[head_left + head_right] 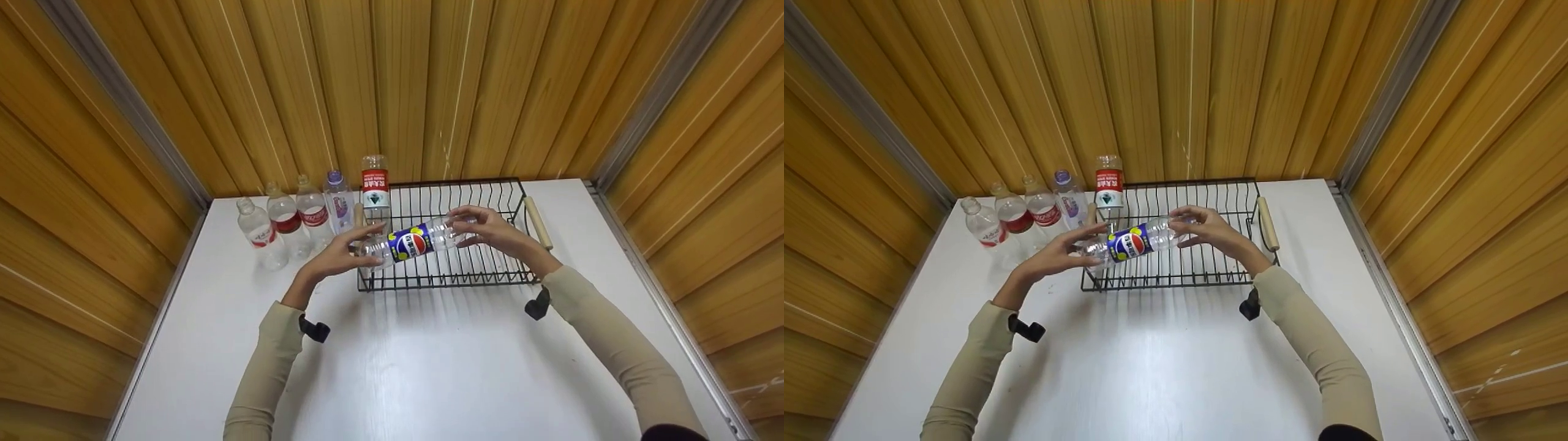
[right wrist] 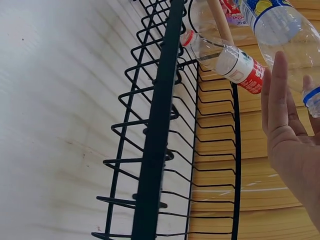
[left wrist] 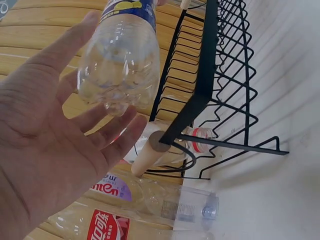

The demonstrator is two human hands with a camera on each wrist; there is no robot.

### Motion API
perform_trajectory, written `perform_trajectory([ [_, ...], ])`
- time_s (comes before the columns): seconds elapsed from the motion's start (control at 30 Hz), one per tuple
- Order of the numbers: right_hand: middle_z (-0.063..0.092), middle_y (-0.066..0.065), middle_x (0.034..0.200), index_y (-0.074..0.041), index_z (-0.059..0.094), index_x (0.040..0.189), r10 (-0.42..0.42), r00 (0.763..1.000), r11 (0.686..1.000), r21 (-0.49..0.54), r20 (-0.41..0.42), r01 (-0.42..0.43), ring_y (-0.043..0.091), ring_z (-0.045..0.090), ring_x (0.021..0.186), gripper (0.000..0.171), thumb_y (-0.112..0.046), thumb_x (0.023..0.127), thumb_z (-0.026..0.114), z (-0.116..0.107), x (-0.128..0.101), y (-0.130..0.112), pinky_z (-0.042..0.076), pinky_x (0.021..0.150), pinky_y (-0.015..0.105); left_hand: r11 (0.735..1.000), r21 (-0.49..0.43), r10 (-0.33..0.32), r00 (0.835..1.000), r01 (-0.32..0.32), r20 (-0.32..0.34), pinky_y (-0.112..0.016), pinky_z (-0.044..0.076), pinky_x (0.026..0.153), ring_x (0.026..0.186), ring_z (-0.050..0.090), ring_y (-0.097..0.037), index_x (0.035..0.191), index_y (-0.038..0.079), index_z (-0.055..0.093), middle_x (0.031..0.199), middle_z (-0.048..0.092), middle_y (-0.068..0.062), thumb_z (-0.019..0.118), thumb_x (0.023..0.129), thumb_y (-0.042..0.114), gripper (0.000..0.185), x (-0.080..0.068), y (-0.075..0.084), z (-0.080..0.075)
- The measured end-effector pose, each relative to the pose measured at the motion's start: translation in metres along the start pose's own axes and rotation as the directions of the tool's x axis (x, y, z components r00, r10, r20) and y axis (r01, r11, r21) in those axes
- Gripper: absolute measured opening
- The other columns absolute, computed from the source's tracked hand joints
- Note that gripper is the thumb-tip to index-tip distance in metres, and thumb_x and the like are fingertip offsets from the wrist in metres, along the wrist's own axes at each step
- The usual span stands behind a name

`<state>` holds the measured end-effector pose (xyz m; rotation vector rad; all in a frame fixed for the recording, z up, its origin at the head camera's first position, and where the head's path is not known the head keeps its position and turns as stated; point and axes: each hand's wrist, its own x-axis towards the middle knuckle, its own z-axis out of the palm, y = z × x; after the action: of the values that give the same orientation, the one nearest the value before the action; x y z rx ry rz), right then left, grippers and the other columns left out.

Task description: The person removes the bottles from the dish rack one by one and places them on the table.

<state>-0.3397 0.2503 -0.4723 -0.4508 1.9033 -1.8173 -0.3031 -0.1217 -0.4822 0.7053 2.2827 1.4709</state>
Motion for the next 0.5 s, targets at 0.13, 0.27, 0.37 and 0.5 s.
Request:
perform_trajectory([
  [0.13, 0.060, 0.014, 0.135, -0.003, 0.057, 0.137, 0.005, 1.000, 1.000, 0.000, 0.015, -0.005, 0.032, 0.061, 0.121, 0.041, -0.013, 0.098, 0.067, 0.001, 0.000, -0.004, 0.060, 0.093, 0.043, 0.999, -0.007, 0.036, 0.998, -0.036, 0.060, -0.059, 0.041, 0.115, 0.143, 0.049, -0.034, 0.154, 0.020, 0.048, 0.154, 0.053, -0.009, 0.075, 0.094, 0.024, 0.066, 0.001, 0.004, 0.002],
  [0.27, 0.062, 0.012, 0.134, 0.004, 0.051, 0.141, 0.002, 1.000, 1.000, -0.006, 0.027, -0.002, 0.030, 0.062, 0.119, 0.048, -0.013, 0.099, 0.066, 0.000, -0.002, -0.006, 0.061, 0.092, 0.042, 0.999, -0.002, 0.049, 0.994, -0.049, 0.101, -0.055, 0.044, 0.114, 0.142, 0.051, -0.034, 0.152, 0.018, 0.051, 0.152, 0.055, -0.012, 0.075, 0.093, 0.020, 0.063, 0.001, 0.008, 0.003],
  [0.37, 0.061, 0.012, 0.134, 0.007, 0.047, 0.143, 0.002, 0.999, 1.000, -0.017, 0.033, -0.002, 0.033, 0.061, 0.121, 0.053, -0.013, 0.098, 0.066, -0.001, -0.003, -0.008, 0.061, 0.092, 0.042, 0.999, 0.017, 0.044, 0.993, -0.046, 0.111, -0.053, 0.047, 0.112, 0.139, 0.053, -0.034, 0.151, 0.018, 0.052, 0.150, 0.057, -0.012, 0.077, 0.092, 0.018, 0.065, 0.001, 0.011, 0.004],
  [0.5, 0.060, 0.012, 0.137, 0.005, 0.047, 0.145, 0.003, 0.999, 0.999, -0.051, 0.053, 0.000, 0.034, 0.060, 0.124, 0.054, -0.015, 0.099, 0.067, -0.002, -0.005, -0.009, 0.060, 0.093, 0.041, 0.999, 0.034, 0.034, 0.994, -0.037, 0.103, -0.051, 0.050, 0.108, 0.133, 0.056, -0.033, 0.150, 0.020, 0.053, 0.146, 0.060, -0.012, 0.079, 0.090, 0.018, 0.066, 0.000, 0.012, 0.006],
])
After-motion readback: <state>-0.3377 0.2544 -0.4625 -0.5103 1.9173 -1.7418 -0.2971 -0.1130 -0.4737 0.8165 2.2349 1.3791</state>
